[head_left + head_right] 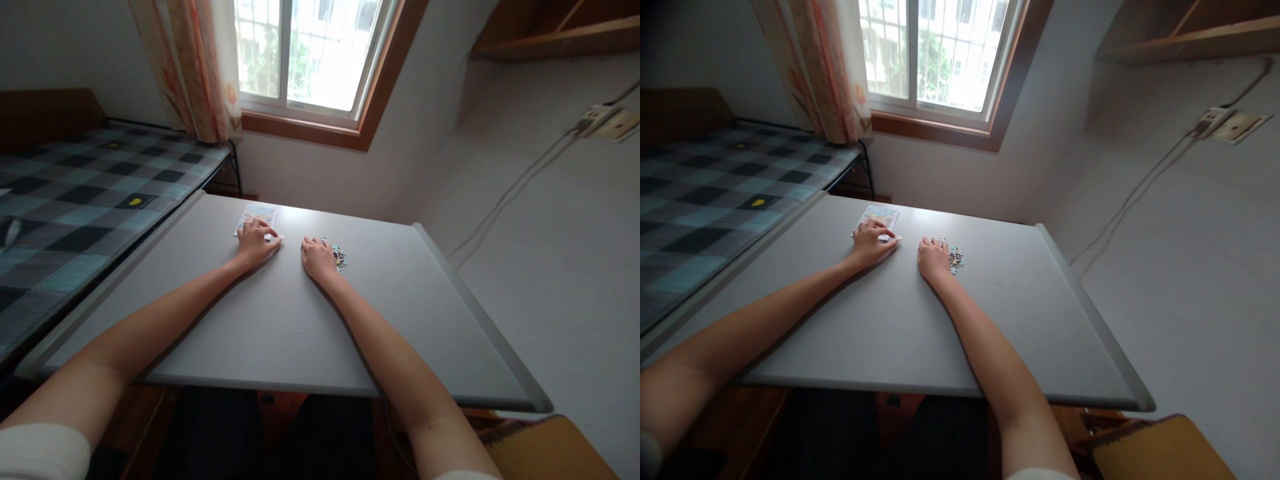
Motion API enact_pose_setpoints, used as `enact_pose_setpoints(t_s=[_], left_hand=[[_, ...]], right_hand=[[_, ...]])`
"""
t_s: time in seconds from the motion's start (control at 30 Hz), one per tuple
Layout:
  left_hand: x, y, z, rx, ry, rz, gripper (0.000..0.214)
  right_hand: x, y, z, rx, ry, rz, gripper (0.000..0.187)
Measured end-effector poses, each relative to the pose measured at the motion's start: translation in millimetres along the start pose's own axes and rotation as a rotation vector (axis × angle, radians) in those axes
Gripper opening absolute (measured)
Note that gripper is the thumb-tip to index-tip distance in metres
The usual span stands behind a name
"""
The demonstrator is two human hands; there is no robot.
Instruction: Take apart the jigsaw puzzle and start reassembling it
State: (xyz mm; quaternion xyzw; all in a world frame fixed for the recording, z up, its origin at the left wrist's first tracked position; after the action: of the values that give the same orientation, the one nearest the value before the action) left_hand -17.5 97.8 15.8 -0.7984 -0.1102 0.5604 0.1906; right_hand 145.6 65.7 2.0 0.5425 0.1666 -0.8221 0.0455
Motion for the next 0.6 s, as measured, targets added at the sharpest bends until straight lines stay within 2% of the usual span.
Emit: enact_pose_setpoints(t_s=[0.37, 0.53, 0.6], left_hand=[[9.7, -1, -5, 0.088, -0.065, 0.01, 0.023], [5.6, 0, -8, 0.102, -0.037, 0.001, 0.023], [4.0, 1, -11, 0.111, -0.022, 0.001, 0.021]], right_hand=[[-15, 9, -13, 0.02, 0.019, -0.014, 0.031], [-39, 22, -11, -0.035, -0.171, -0.114, 0.017], [-51, 35, 6, -0.095, -0.313, -0.059, 0.015]])
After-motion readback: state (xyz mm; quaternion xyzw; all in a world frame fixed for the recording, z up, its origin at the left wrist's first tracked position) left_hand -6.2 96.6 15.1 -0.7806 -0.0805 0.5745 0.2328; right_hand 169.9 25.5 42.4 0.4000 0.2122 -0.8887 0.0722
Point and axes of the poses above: each hand's wrist, its own y-axis away from the middle knuckle, its own x-axis out of the palm, z = x × y, the point moved 8 cm from there along -y, towards the middle knuckle, and after that the axes turned 11 degrees about -y, right-handed, at the moved point
